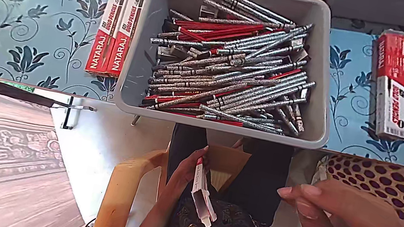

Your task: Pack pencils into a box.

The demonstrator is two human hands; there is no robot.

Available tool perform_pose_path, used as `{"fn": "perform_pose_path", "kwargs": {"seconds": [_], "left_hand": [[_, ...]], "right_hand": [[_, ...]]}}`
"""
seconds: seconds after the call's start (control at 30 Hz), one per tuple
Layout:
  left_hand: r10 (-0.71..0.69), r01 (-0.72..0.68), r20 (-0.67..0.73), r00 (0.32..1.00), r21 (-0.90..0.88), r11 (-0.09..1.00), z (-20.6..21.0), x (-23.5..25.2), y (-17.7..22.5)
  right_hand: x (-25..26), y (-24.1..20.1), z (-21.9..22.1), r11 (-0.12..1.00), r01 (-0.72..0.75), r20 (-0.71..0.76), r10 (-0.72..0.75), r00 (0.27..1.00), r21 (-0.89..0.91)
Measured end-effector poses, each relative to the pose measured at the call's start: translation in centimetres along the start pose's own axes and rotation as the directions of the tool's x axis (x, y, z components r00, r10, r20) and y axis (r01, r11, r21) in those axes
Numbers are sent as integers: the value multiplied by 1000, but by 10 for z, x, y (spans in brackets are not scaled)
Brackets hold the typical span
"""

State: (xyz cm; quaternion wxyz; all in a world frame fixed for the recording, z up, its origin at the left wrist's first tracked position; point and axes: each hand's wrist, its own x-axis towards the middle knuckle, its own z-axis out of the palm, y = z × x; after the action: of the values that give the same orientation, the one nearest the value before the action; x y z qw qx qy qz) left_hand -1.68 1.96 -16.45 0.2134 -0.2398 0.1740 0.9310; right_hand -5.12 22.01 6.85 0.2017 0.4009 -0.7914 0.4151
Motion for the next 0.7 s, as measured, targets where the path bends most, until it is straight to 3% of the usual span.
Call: {"fn": "perform_pose_path", "kwargs": {"seconds": [0.13,0.27,0.47,0.63,0.7], "left_hand": [[80,-82,53,995,29,996,-4,-3,-3],[129,-129,181,975,-12,992,-16,-5,-8],[146,-142,246,958,-34,989,-24,2,-10],[126,-123,131,983,-29,992,-18,0,-8],[130,-128,163,978,-23,992,-19,1,-8]], "right_hand": [[21,12,11,998,-26,-16,25,1000,-51],[56,35,33,969,34,126,-3,992,-243],[102,45,56,965,109,284,-37,958,-240],[163,55,58,926,187,474,-9,880,-329],[190,68,65,905,244,576,1,817,-348]]}}
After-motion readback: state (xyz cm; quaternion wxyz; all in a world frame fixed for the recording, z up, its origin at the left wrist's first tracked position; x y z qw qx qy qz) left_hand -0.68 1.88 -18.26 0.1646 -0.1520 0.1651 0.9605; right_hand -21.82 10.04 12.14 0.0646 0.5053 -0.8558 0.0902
